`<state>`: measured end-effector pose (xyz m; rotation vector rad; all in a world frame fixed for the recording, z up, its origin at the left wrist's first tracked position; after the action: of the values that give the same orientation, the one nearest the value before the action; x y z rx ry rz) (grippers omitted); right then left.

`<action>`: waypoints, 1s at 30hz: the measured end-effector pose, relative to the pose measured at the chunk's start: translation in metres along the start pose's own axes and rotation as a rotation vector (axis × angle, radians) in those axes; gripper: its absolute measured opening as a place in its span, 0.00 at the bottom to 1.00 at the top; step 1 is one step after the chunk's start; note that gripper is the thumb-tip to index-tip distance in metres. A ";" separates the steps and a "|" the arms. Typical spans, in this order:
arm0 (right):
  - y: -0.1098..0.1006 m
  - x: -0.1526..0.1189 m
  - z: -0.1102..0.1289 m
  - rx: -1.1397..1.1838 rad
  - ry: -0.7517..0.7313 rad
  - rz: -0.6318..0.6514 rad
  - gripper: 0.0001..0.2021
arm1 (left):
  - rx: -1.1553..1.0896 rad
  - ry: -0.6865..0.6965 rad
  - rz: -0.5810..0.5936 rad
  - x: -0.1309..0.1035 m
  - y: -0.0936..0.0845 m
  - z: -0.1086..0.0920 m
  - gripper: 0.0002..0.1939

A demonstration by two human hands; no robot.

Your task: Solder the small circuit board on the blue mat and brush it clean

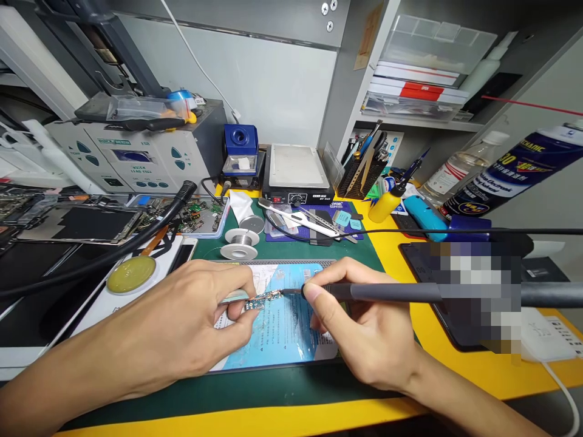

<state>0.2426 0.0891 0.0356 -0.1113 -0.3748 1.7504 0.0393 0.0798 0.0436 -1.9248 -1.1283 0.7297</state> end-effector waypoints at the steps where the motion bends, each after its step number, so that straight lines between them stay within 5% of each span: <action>1: 0.000 0.000 0.000 -0.004 -0.007 0.001 0.09 | -0.003 0.008 -0.005 0.000 0.001 0.001 0.08; 30: 0.000 -0.001 0.002 -0.069 -0.074 0.016 0.10 | 0.012 -0.008 -0.018 0.004 0.000 0.001 0.08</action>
<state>0.2423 0.0880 0.0372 -0.0996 -0.4893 1.7613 0.0402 0.0841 0.0421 -1.9006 -1.1423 0.7331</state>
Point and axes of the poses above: each hand's wrist, its own x-axis towards the middle knuckle, its own y-axis out of the palm, z = x × y, the point moved 4 cm from there along x, towards the middle knuckle, and after that the axes turned 4 degrees about z, right-handed, at the moved point
